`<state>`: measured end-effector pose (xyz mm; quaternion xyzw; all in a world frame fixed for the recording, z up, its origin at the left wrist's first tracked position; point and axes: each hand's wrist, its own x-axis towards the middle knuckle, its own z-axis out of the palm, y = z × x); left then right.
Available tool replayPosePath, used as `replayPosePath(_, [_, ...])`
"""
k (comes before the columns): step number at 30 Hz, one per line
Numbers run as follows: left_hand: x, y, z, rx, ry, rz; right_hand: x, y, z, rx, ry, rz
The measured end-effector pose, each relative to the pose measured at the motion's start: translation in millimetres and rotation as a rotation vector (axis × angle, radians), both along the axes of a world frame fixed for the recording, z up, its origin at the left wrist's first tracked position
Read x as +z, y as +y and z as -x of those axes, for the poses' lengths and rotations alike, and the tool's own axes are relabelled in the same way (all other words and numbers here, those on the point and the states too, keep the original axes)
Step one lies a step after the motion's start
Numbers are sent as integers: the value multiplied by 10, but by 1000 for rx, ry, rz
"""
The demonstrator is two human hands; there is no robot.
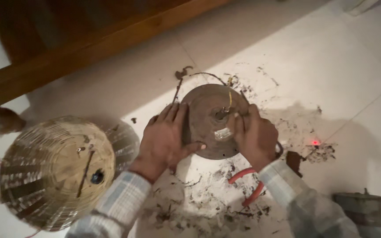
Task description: The person kneels on a tiled floor repairing a metal lamp base. They hold the round metal lamp part, feed a wire through its central hole, flip it over, and use pliers and a screwdriver to work on the wiring and fittings, with a woven basket and other lamp parts nearby.
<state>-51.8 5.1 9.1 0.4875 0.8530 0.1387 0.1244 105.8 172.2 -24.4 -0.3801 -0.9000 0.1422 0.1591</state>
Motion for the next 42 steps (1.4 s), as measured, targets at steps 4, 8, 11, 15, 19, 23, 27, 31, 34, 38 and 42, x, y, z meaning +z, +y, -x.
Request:
replayPosePath(4, [-32,3,-263,67,141,97,-11,-50,3,48,129,-48])
replayPosePath(8, [-25,-13,-427,68,63,186,-36,-38,14,-33,-14,-80])
replayPosePath(11, [-10,-15,-392,23,49,219,-49,-29,16,61,49,-93])
replayPosePath(15, [-4,-10,-195,25,40,226,-68,-48,15,-23,53,5])
replayPosePath(19, [-23,-15,-35,23,97,-124,-94,-106,17,46,48,76])
replayPosePath(23, [-26,6,9,-63,25,-285,-98,-112,29,-44,101,-21])
replayPosePath(27, [54,51,-149,49,-35,-148,-86,-97,43,17,13,-20])
replayPosePath(31, [149,94,-365,127,-61,18,-87,-95,41,-61,91,-64])
replayPosePath(34, [140,70,-389,134,-84,95,-102,-87,25,13,73,33])
replayPosePath(38, [42,-55,-345,99,-132,-73,-126,-45,3,46,156,22])
replayPosePath(42, [-19,-86,-367,80,-118,-109,-148,10,21,7,21,-50])
